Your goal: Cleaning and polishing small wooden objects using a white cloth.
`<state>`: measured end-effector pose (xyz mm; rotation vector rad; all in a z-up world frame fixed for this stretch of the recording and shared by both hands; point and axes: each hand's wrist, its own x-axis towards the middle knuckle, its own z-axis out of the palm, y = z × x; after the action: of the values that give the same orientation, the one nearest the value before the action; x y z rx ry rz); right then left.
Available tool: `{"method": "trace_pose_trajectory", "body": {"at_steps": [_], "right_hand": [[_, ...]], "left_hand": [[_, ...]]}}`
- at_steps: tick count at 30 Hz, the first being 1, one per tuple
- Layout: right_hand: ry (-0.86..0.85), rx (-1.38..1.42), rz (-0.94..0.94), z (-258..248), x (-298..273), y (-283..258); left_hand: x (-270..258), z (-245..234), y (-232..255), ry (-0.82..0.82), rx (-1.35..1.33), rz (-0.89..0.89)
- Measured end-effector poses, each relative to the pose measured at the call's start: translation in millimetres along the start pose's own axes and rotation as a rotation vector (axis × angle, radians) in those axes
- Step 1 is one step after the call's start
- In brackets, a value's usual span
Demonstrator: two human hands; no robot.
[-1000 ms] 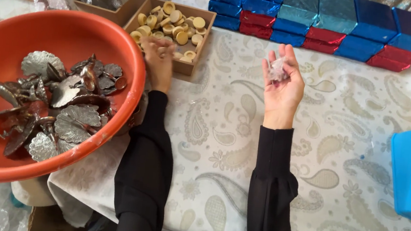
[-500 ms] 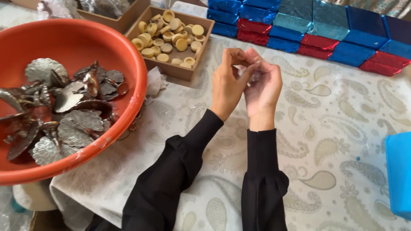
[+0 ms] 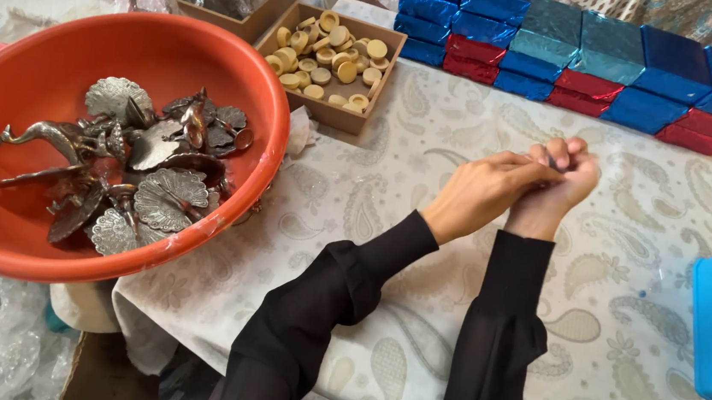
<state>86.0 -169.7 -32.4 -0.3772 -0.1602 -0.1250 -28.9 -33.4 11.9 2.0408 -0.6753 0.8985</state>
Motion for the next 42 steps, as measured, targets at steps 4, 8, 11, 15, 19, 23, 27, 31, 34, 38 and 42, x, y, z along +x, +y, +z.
{"method": "trace_pose_trajectory", "body": {"at_steps": [4, 8, 11, 15, 19, 23, 27, 31, 34, 38, 42], "right_hand": [[-0.127, -0.035, 0.1, 28, -10, -7], [-0.104, -0.212, -0.088, 29, -8, -8], [-0.22, -0.417, -0.059, 63, -30, -15], [-0.413, -0.509, 0.282, 100, -55, -9], [-0.397, -0.484, 0.406, 93, -54, -9], [-0.507, -0.48, 0.483, 78, -48, -16], [-0.587, -0.414, 0.552, 70, -47, -12], [-0.557, -0.305, 0.6, 77, -50, -8], [-0.592, -0.182, 0.613, 78, -50, -4], [-0.541, -0.147, 0.593, 88, -54, 5], [-0.571, -0.067, 0.582, 74, -41, 20]], "left_hand": [[7, -13, 1, 0.019, -0.029, 0.063], [22, -53, 4, 0.0, -0.271, -0.053], [26, -90, 0, 0.029, -0.294, -0.165], [31, -96, -2, 0.066, -0.299, -0.189], [28, -84, -19, 0.049, -0.321, -0.117], [29, -84, -33, -0.018, -0.452, -0.158], [28, -90, -35, -0.097, -0.582, -0.18], [30, -89, -12, -0.018, -0.577, -0.164], [32, -90, 1, 0.089, -0.447, -0.126], [31, -85, 2, 0.184, -0.249, -0.131], [32, -74, 4, 0.277, -0.087, -0.175]]}}
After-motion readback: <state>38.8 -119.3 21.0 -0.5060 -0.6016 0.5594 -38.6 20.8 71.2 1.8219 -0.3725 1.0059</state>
